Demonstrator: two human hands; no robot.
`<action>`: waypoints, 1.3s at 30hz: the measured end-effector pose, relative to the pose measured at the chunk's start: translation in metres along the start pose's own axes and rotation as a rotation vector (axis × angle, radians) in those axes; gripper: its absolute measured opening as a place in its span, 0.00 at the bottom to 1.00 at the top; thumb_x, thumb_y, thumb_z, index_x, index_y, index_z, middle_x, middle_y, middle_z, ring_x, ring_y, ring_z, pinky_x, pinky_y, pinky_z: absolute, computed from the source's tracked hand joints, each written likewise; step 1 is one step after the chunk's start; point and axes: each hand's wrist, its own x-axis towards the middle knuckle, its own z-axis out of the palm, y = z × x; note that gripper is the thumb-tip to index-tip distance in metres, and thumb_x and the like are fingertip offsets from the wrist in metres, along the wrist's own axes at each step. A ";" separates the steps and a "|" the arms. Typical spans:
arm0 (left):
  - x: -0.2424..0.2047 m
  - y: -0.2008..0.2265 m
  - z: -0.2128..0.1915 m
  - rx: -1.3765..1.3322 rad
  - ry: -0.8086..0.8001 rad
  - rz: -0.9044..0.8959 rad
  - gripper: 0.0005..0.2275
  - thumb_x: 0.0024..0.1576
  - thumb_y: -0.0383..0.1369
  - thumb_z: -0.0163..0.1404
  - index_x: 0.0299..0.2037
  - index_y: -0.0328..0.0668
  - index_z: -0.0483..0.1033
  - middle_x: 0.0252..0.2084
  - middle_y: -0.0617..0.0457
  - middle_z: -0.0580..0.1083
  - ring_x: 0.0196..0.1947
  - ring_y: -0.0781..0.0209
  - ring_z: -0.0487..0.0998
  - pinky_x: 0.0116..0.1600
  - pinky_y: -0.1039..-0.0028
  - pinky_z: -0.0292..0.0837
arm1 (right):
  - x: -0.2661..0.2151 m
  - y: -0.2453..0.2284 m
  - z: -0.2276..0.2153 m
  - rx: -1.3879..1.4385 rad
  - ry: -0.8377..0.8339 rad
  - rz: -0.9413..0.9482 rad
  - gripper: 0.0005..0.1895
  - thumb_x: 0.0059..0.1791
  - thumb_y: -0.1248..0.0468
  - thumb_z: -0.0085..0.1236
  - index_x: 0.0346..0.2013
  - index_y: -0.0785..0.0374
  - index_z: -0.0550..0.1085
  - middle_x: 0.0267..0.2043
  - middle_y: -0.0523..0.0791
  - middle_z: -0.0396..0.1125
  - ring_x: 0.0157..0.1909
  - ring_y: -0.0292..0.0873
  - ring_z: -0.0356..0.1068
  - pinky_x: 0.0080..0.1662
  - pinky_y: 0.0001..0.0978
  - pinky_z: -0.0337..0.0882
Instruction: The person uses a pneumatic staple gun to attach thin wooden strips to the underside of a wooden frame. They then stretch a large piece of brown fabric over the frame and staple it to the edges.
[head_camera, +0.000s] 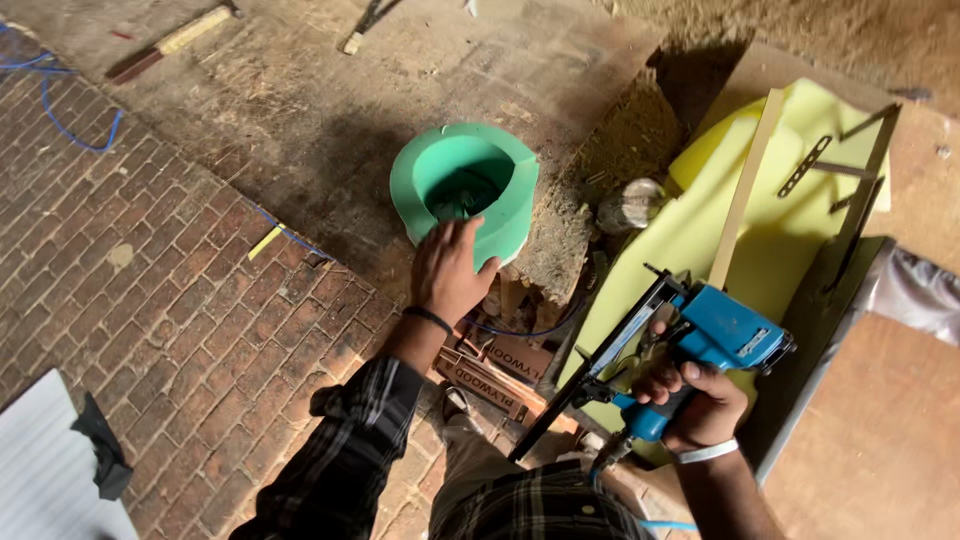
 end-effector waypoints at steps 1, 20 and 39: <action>0.011 -0.012 0.007 0.189 0.061 0.099 0.31 0.48 0.48 0.59 0.58 0.37 0.71 0.51 0.39 0.78 0.51 0.47 0.78 0.60 0.55 0.66 | -0.001 0.008 0.008 -0.005 0.048 -0.005 0.33 0.41 0.60 0.63 0.57 0.73 0.67 0.22 0.40 0.59 0.23 0.39 0.62 0.31 0.36 0.66; 0.125 -0.160 0.049 0.129 -0.798 -0.211 0.10 0.56 0.32 0.51 0.41 0.40 0.84 0.46 0.37 0.79 0.48 0.38 0.81 0.52 0.55 0.78 | 0.038 0.112 0.078 -0.008 0.233 -0.058 0.34 0.40 0.59 0.63 0.57 0.74 0.68 0.22 0.42 0.58 0.23 0.41 0.59 0.34 0.40 0.63; 0.120 -0.192 0.114 0.382 -0.724 -0.243 0.11 0.62 0.29 0.46 0.45 0.45 0.84 0.51 0.39 0.79 0.51 0.42 0.80 0.52 0.54 0.78 | 0.013 0.071 0.043 -0.051 0.271 -0.123 0.36 0.38 0.58 0.64 0.56 0.76 0.67 0.19 0.41 0.58 0.19 0.41 0.59 0.29 0.38 0.63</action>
